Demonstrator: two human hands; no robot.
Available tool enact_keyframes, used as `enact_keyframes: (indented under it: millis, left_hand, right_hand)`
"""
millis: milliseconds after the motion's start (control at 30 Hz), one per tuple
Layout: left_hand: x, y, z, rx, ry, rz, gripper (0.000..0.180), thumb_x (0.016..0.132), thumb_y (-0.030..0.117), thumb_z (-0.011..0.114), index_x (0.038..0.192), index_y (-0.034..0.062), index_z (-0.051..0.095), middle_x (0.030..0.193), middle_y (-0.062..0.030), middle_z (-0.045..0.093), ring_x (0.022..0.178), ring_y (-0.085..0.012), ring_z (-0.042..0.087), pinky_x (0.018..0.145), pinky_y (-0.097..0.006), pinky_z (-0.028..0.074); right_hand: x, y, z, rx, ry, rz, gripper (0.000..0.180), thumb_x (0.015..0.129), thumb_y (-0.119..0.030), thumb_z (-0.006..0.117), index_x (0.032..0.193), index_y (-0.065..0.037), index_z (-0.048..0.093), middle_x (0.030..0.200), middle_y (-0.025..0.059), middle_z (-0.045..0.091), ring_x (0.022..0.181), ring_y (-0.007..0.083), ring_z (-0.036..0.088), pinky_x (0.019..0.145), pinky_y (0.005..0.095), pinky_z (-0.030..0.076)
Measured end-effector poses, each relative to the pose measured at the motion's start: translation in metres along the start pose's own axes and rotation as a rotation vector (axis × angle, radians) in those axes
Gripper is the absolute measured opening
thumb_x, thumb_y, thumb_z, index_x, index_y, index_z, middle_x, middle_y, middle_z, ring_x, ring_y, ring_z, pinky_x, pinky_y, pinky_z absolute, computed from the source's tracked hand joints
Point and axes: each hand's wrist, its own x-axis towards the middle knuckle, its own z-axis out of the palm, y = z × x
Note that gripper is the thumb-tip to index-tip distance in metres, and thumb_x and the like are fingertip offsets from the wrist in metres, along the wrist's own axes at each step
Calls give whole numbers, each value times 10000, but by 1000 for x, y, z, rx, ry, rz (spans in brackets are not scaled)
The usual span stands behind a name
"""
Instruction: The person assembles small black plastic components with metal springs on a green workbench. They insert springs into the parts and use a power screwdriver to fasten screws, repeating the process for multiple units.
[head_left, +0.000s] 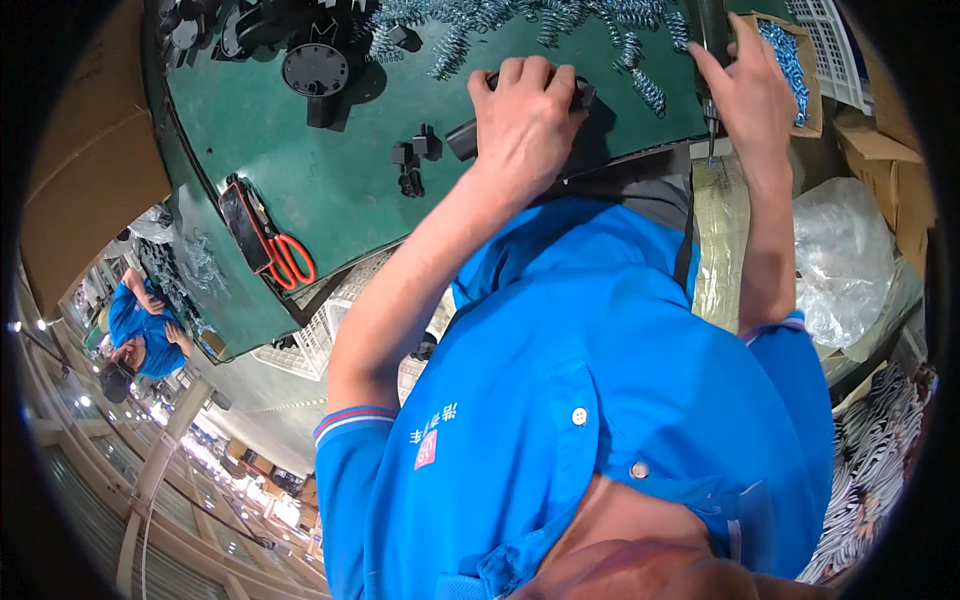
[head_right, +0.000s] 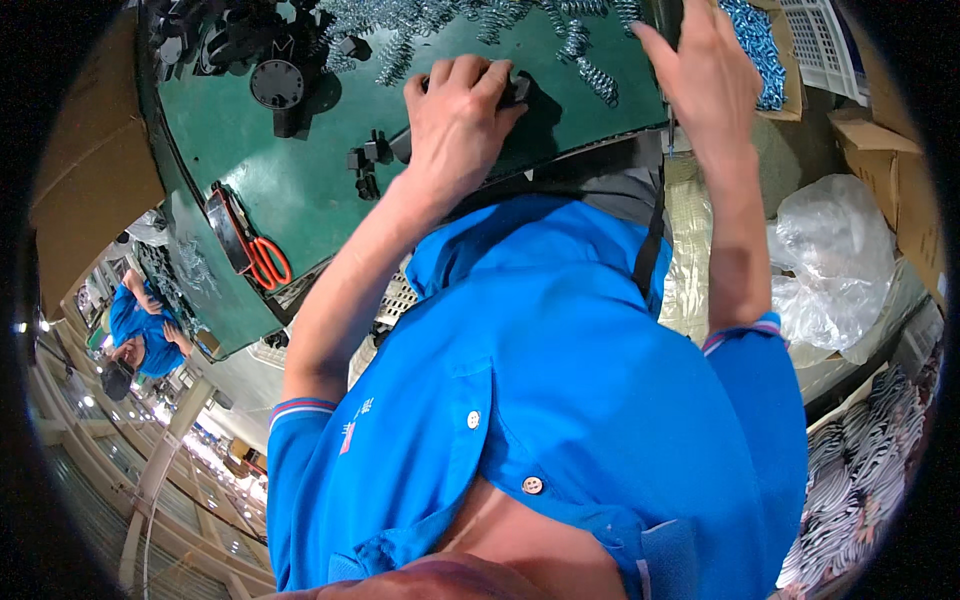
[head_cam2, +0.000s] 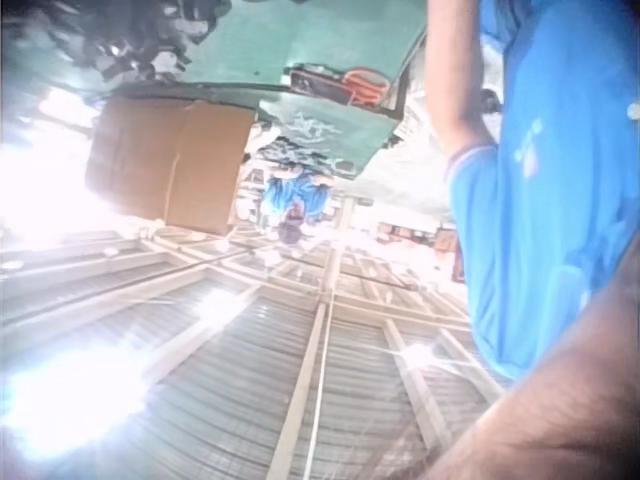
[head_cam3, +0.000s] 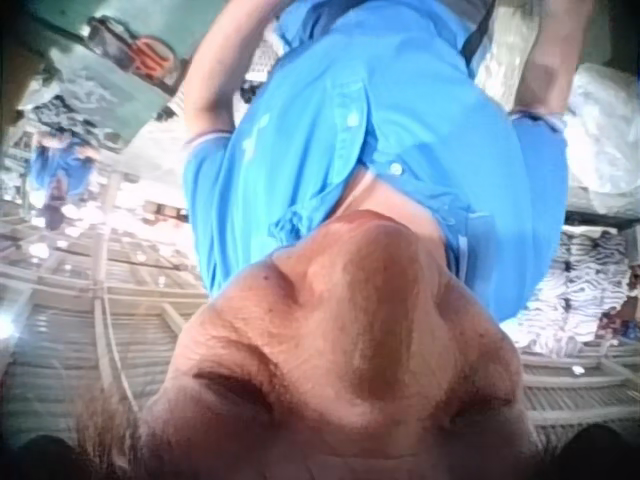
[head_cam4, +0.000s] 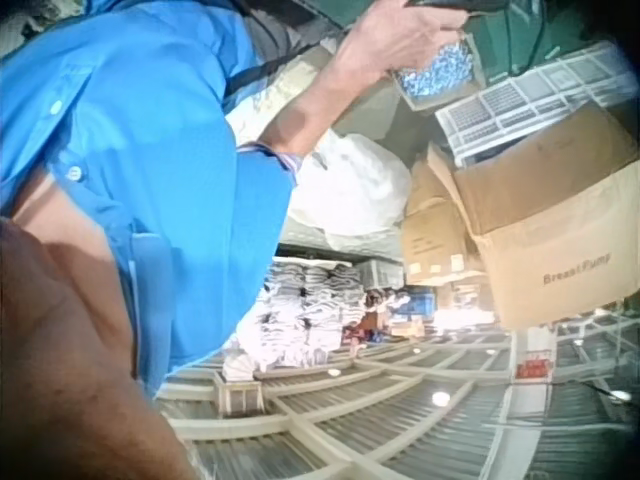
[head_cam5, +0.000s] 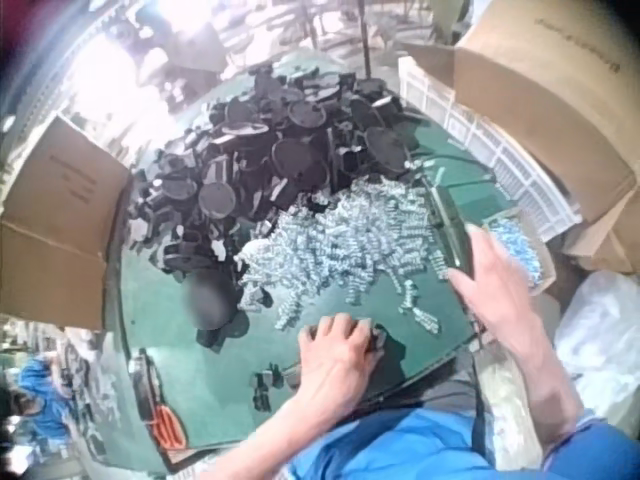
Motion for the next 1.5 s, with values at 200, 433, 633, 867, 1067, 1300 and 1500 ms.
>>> enact_keyframes:
  millis: [200,433,633,867,1067,1300,1500]
  left_hand:
    - [1,-23,-3,-145,-31,138,457,743,234,783,1173,132,667,1066,-52,615,1051,-270,556,892,-475,386]
    - [3,-14,7,-49,-114,118,419,752,217,771,1149,143,655,1071,-50,613,1057,-266,556,898,-489,368]
    - [2,-11,6,-21,-99,95,374,769,210,755,1123,139,655,1048,-51,609,1052,-264,557,886,-498,371]
    - [4,-13,12,7,-102,103,360,767,244,756,1094,121,668,1024,-52,607,1047,-257,560,864,-514,378]
    - [9,-2,7,167,-210,117,315,790,274,731,1044,93,689,1015,-41,602,1040,-247,565,839,-536,394]
    - [4,-10,12,66,-114,100,300,807,280,723,1057,115,696,1018,-44,610,1053,-246,569,854,-517,378]
    - [5,-11,13,20,-115,83,307,795,282,736,1061,133,698,1020,-45,611,1056,-244,571,872,-513,365]
  right_hand:
    - [45,-13,-8,-224,-332,204,867,758,-375,747,1424,8,345,985,257,668,940,418,657,811,466,528]
    - [36,-23,-26,278,-135,185,509,759,-246,705,1136,69,573,871,190,674,748,271,659,684,360,521]
    - [31,31,-15,1161,-141,270,358,911,-234,623,1094,74,620,866,93,640,744,173,635,695,314,522]
    - [27,-64,-35,1643,204,-153,383,834,-189,584,1134,48,555,926,122,608,866,218,591,887,391,483]
    - [19,-96,-37,1785,212,-282,504,771,-82,604,1246,23,471,949,131,582,922,246,575,900,387,472]
    - [8,-104,-20,1659,222,-234,501,814,23,600,1293,0,454,940,122,591,787,219,603,744,346,507]
    - [5,-102,-11,1639,185,-172,426,814,40,613,1219,22,484,920,122,605,781,215,618,735,344,515]
